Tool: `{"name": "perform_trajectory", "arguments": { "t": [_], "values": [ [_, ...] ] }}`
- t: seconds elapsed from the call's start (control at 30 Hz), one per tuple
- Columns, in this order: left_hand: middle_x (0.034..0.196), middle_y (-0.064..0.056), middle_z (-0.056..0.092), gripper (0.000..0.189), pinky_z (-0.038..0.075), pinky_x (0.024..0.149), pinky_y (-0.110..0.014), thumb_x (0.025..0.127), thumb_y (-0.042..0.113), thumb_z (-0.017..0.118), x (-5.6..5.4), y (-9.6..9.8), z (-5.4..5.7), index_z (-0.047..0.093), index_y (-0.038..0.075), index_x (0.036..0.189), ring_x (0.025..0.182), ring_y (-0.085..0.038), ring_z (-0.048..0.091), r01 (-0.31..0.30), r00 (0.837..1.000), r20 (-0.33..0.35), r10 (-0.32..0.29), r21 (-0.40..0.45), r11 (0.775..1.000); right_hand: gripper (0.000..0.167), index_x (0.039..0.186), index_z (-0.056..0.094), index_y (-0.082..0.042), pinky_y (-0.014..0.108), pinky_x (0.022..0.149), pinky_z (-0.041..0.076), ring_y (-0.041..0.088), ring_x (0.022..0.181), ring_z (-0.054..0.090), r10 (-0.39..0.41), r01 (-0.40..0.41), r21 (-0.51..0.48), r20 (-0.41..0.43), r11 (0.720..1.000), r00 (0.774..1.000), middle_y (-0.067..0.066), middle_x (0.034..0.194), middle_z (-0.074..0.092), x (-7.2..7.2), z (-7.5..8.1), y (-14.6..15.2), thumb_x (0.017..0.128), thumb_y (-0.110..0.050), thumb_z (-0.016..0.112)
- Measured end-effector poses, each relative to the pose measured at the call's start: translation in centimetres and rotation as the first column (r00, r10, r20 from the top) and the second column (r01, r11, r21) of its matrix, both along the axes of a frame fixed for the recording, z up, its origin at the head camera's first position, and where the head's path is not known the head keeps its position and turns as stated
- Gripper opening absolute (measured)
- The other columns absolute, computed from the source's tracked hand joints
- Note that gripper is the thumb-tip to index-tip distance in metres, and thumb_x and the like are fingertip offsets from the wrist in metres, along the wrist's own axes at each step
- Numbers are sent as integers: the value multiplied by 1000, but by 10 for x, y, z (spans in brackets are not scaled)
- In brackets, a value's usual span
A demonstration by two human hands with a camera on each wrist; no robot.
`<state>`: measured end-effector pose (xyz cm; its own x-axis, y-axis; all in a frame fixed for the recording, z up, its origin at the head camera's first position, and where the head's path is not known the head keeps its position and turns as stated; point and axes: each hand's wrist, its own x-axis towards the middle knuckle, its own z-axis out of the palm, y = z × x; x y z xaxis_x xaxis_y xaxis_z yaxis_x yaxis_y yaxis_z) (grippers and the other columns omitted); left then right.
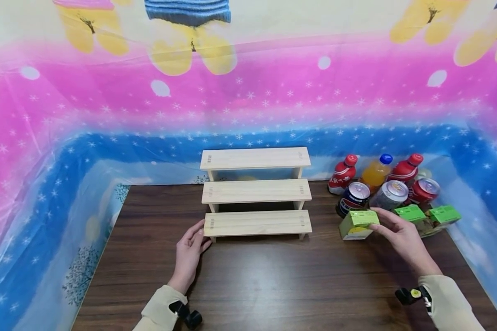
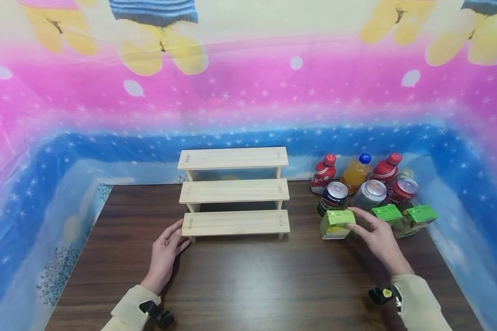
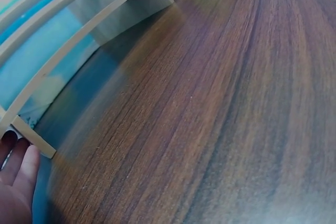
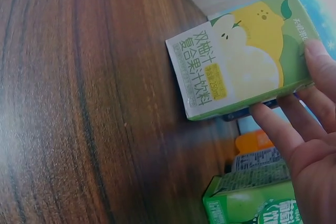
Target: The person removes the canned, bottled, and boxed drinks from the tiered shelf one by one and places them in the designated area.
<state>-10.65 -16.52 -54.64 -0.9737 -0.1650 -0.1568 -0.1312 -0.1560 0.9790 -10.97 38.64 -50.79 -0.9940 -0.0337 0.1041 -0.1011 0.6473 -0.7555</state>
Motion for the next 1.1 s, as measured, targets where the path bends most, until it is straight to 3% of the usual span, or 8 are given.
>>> {"name": "perform_trajectory", "arguments": {
  "t": [0.27, 0.47, 0.67, 0.73, 0.93, 1.03, 1.1],
  "values": [
    [148, -26, 55, 39, 59, 89, -24, 112, 8, 48, 1, -1, 1, 52, -1, 149, 107, -2, 67, -3, 1000, 0, 3, -5, 1000, 52, 149, 58, -11, 9, 80, 52, -15, 103, 60, -3, 4, -35, 22, 999, 1000, 2, 132, 67, 2, -7, 5, 102, -29, 70],
    [145, -26, 58, 39, 59, 88, -23, 111, 8, 48, 1, 1, 3, 54, -1, 148, 106, -2, 67, -23, 1000, 6, 23, -33, 999, 52, 150, 57, -12, 8, 81, 51, -16, 104, 58, -3, 4, -29, 15, 1000, 1000, 2, 136, 66, 4, -7, 6, 102, -29, 70],
    [145, -25, 58, 38, 59, 88, -23, 111, 9, 48, 1, 1, 3, 55, 0, 148, 107, -2, 67, -29, 1000, 6, 30, -39, 999, 54, 151, 56, -11, 7, 82, 51, -17, 107, 59, -2, 2, -70, 0, 998, 1000, -14, 134, 64, 8, -5, 6, 102, -26, 71],
    [146, -24, 58, 38, 59, 89, -23, 111, 8, 48, 2, 2, 2, 55, 0, 148, 107, -2, 67, -25, 1000, 6, 25, -40, 999, 54, 152, 55, -12, 7, 82, 51, -17, 107, 59, -1, 1, -71, 2, 997, 1000, -12, 134, 65, 9, -4, 6, 102, -26, 71],
    [147, -22, 57, 38, 59, 89, -23, 112, 8, 46, 1, 3, 5, 54, 0, 148, 108, 1, 66, -7, 1000, 17, 8, -72, 997, 50, 150, 57, -14, 4, 80, 50, -20, 106, 56, -45, 45, -2, -36, 999, 998, 13, 137, 67, 19, 7, 3, 103, -27, 69],
    [146, -24, 58, 38, 59, 88, -23, 112, 7, 46, 0, 1, 7, 55, -2, 147, 111, -6, 65, 12, 1000, -4, -12, -157, 988, 43, 145, 62, -14, 1, 82, 46, -22, 107, 54, -73, 82, 55, -143, 995, 987, 14, 135, 68, 23, 14, 0, 104, -23, 68],
    [145, -23, 59, 38, 59, 90, -25, 112, 9, 47, -1, -2, 10, 55, -3, 147, 116, -14, 65, 27, 999, -26, -35, -254, 967, 39, 142, 65, -14, -1, 83, 43, -22, 108, 52, -83, 105, 82, -240, 991, 967, 11, 133, 68, 26, 20, -4, 103, -17, 68]
  ]
}}
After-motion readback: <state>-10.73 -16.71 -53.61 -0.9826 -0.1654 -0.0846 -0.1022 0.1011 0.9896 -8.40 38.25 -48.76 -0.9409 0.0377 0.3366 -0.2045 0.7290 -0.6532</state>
